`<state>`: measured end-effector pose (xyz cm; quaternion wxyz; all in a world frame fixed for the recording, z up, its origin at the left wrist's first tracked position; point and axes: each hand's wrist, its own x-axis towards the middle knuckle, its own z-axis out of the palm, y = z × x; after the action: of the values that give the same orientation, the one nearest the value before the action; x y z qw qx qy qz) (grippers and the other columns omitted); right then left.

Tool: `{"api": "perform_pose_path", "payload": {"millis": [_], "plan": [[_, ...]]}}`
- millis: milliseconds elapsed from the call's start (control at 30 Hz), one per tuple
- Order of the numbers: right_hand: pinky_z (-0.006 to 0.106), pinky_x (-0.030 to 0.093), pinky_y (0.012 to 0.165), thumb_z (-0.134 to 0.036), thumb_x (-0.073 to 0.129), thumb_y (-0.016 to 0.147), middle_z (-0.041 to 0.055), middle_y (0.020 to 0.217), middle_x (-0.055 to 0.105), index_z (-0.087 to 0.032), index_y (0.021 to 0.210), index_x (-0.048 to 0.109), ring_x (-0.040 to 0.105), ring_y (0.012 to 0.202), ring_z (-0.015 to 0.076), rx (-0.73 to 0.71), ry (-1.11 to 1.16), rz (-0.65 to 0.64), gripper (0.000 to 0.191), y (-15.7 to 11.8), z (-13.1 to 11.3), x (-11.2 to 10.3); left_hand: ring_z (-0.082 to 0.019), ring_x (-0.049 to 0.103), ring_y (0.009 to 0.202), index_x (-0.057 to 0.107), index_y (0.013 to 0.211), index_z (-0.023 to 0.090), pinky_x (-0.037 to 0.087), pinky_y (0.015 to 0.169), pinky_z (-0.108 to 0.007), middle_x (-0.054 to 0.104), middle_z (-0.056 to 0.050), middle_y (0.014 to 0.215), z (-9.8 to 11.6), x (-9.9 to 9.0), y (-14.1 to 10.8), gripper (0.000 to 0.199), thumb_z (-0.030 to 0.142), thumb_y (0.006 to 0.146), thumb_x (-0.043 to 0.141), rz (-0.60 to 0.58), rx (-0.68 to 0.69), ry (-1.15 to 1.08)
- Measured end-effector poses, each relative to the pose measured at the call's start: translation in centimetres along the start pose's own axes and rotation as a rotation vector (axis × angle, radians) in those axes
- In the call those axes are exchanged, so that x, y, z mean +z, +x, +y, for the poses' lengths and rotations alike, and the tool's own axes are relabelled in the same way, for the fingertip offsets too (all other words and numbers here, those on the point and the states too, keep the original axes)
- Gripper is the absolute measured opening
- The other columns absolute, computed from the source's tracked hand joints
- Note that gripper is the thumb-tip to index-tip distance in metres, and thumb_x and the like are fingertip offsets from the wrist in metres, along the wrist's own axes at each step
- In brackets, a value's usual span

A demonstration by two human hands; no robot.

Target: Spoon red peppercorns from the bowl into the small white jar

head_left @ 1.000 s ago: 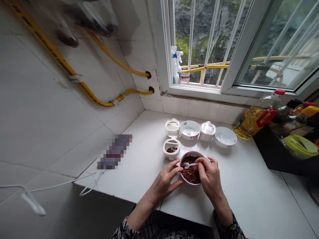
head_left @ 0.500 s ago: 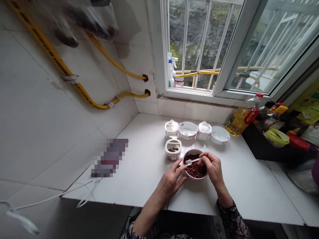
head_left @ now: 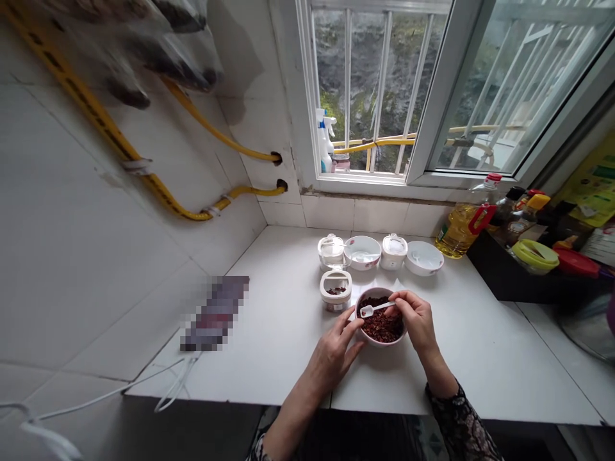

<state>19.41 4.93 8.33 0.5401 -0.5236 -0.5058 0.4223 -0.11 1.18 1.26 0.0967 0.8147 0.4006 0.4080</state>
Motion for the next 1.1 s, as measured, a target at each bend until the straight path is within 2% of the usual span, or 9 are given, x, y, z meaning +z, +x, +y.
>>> {"api": "perform_pose_path", "payload": {"millis": [233, 400, 500, 567, 667, 767, 900, 1000, 1100], "plan": [[0.032, 0.052, 0.064, -0.041, 0.063, 0.071, 0.0022, 0.053, 0.068, -0.019, 0.075, 0.066, 0.065, 0.057, 0.0201, 0.047, 0.093, 0.0, 0.022, 0.5, -0.3, -0.4, -0.027, 0.063, 0.12, 0.048, 0.129, 0.021, 0.062, 0.087, -0.038, 0.05, -0.018, 0.141, -0.1, 0.1, -0.2, 0.035, 0.015, 0.094, 0.053, 0.0, 0.0, -0.013], [0.034, 0.053, 0.07, -0.042, 0.061, 0.078, 0.0039, 0.065, 0.072, -0.02, 0.084, 0.063, 0.069, 0.067, 0.0218, -0.051, 0.092, -0.014, 0.023, 0.8, -2.2, 0.6, -0.027, 0.062, 0.122, 0.048, 0.13, 0.022, 0.061, 0.089, -0.039, 0.05, -0.017, 0.142, 0.0, -0.1, -0.1, 0.036, 0.016, 0.095, 0.052, -0.016, -0.014, -0.014], [0.035, 0.053, 0.075, -0.038, 0.052, 0.09, 0.006, 0.077, 0.075, -0.02, 0.092, 0.061, 0.071, 0.077, 0.022, -0.218, -0.048, -0.06, 0.02, 0.9, -3.2, 2.1, -0.026, 0.062, 0.121, 0.047, 0.131, 0.023, 0.06, 0.091, -0.039, 0.05, -0.017, 0.142, 0.0, 0.0, -0.1, 0.038, 0.015, 0.094, 0.053, -0.012, -0.008, -0.011], [0.037, 0.051, 0.082, -0.029, 0.046, 0.094, 0.0068, 0.084, 0.075, -0.021, 0.096, 0.061, 0.07, 0.081, 0.0216, -0.414, -0.254, -0.115, 0.018, 1.0, -3.4, 3.1, -0.027, 0.062, 0.122, 0.047, 0.132, 0.022, 0.06, 0.09, -0.039, 0.05, -0.018, 0.143, 0.0, 0.2, -0.1, 0.039, 0.014, 0.094, 0.053, 0.002, 0.004, -0.012], [0.043, 0.044, 0.096, -0.013, 0.042, 0.093, 0.0053, 0.083, 0.075, -0.021, 0.095, 0.062, 0.067, 0.077, 0.02, -0.77, -0.565, -0.233, 0.022, 1.3, -3.1, 4.1, -0.028, 0.061, 0.123, 0.048, 0.131, 0.02, 0.06, 0.09, -0.038, 0.05, -0.02, 0.143, -0.1, 0.4, -0.2, 0.038, 0.014, 0.093, 0.053, 0.024, 0.014, -0.003], [0.043, 0.041, 0.098, -0.006, 0.042, 0.091, 0.0025, 0.08, 0.074, -0.021, 0.096, 0.061, 0.065, 0.071, 0.0182, -0.945, -0.644, -0.218, 0.025, 1.6, -3.1, 3.8, -0.028, 0.061, 0.124, 0.047, 0.132, 0.02, 0.059, 0.093, -0.039, 0.049, -0.019, 0.144, 0.1, 0.3, -0.2, 0.04, 0.014, 0.093, 0.054, 0.011, 0.002, 0.011], [0.041, 0.045, 0.09, -0.009, 0.047, 0.091, -0.0005, 0.071, 0.071, -0.022, 0.092, 0.06, 0.062, 0.063, 0.0177, -0.957, -0.623, -0.087, 0.019, 2.0, -3.8, 1.2, -0.028, 0.057, 0.129, 0.046, 0.132, 0.02, 0.056, 0.098, -0.04, 0.049, -0.019, 0.145, 0.5, -0.2, -0.1, 0.042, 0.011, 0.092, 0.054, -0.022, -0.015, 0.008], [0.038, 0.048, 0.081, -0.011, 0.046, 0.089, -0.001, 0.065, 0.067, -0.023, 0.084, 0.06, 0.06, 0.062, 0.0189, -0.918, -0.682, -0.068, 0.019, 2.1, -3.5, -0.8, -0.028, 0.057, 0.128, 0.046, 0.133, 0.021, 0.058, 0.095, -0.038, 0.049, -0.019, 0.146, 0.6, -0.3, -0.2, 0.042, 0.011, 0.092, 0.053, -0.025, -0.023, 0.007], [0.039, 0.047, 0.081, -0.012, 0.046, 0.088, -0.0005, 0.065, 0.068, -0.023, 0.082, 0.06, 0.061, 0.064, 0.0194, -0.823, -0.74, -0.084, 0.019, 2.2, -2.4, -1.3, -0.027, 0.062, 0.123, 0.046, 0.132, 0.02, 0.059, 0.091, -0.036, 0.049, -0.02, 0.144, 0.6, -0.1, -0.2, 0.04, 0.014, 0.094, 0.052, -0.016, -0.017, 0.021]]}}
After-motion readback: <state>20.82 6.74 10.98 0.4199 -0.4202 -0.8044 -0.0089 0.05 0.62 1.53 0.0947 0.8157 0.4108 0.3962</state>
